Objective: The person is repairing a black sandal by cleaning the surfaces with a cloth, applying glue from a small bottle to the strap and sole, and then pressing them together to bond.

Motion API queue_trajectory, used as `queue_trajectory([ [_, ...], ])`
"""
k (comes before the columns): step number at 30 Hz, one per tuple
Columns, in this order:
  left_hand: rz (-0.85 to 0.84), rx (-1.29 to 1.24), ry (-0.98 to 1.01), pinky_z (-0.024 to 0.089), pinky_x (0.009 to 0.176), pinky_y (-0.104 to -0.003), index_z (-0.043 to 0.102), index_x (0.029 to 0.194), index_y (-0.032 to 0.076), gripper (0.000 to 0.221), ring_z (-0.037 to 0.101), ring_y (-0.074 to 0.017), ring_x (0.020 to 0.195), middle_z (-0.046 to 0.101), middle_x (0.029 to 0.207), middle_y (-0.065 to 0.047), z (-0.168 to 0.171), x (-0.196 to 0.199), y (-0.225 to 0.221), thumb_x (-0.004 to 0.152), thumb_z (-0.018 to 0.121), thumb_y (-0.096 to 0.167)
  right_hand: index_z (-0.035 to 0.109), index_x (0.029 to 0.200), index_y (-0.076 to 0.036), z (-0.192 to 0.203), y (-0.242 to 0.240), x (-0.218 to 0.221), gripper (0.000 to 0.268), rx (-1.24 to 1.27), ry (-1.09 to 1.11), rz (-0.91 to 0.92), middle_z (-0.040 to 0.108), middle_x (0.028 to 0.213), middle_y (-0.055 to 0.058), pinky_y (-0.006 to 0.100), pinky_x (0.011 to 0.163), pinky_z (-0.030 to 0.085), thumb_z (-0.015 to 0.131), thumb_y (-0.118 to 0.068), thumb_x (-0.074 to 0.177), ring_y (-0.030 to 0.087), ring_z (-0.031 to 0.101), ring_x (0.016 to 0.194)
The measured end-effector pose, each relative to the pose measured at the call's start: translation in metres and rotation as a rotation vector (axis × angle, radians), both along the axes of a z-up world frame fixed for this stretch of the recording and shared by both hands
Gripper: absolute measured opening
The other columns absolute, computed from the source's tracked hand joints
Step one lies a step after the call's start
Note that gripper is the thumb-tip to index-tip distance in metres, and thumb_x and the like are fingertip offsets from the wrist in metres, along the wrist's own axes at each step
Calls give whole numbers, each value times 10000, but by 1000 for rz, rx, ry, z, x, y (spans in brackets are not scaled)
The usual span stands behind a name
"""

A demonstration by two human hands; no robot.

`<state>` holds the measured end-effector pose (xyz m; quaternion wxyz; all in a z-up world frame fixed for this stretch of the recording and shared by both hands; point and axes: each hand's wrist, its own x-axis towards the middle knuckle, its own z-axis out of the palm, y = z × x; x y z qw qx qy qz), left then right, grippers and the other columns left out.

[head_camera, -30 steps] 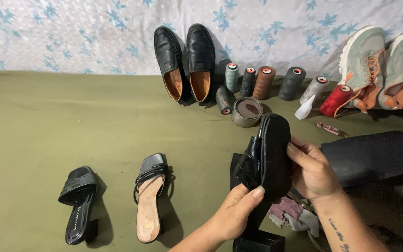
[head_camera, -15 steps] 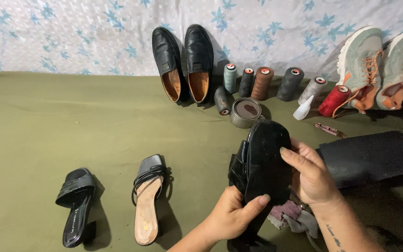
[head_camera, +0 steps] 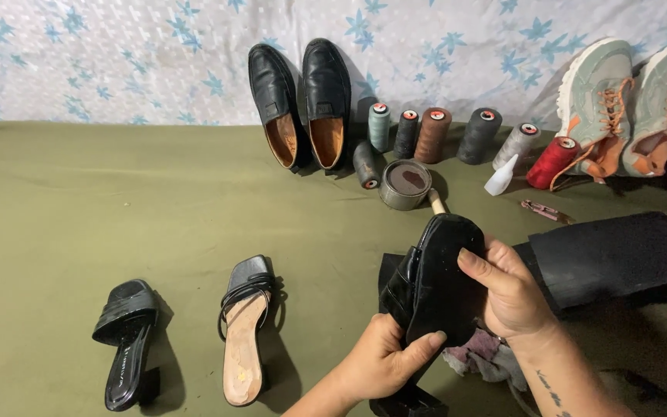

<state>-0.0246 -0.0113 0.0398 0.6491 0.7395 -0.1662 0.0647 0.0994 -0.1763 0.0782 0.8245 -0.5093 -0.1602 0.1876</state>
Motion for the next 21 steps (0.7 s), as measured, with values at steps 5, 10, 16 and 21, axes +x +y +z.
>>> queue_trajectory([
  [5, 21, 31, -46, 444, 662, -310, 559, 856, 120, 279, 455, -112, 703, 503, 759, 69, 3, 0, -1, 1065, 596, 301, 676, 1190, 14, -3, -2, 0, 303, 53, -33, 52, 753, 1095, 194, 422, 905, 557, 634, -139, 931, 311, 715, 997],
  [10, 19, 38, 3, 392, 615, -310, 502, 796, 135, 318, 395, -110, 665, 432, 711, 78, 3, 0, 0, 1059, 612, 277, 668, 1224, 17, -7, -2, -2, 336, 84, 19, 20, 746, 1106, 203, 422, 906, 550, 632, -120, 919, 306, 706, 992],
  [16, 16, -37, 15, 410, 651, -290, 516, 817, 140, 287, 402, -84, 706, 448, 748, 92, -9, 3, 0, 1051, 620, 271, 676, 1207, 27, 2, 6, -8, 319, -9, 100, -79, 743, 1121, 221, 430, 910, 550, 607, -98, 922, 334, 703, 1007],
  [21, -51, -183, 130, 485, 747, -268, 633, 941, 104, 231, 511, -57, 804, 574, 859, 85, -20, 8, -2, 1048, 630, 309, 700, 1171, 36, 11, 19, -13, 307, -62, 203, -163, 751, 1089, 226, 422, 880, 551, 611, -77, 899, 331, 706, 950],
])
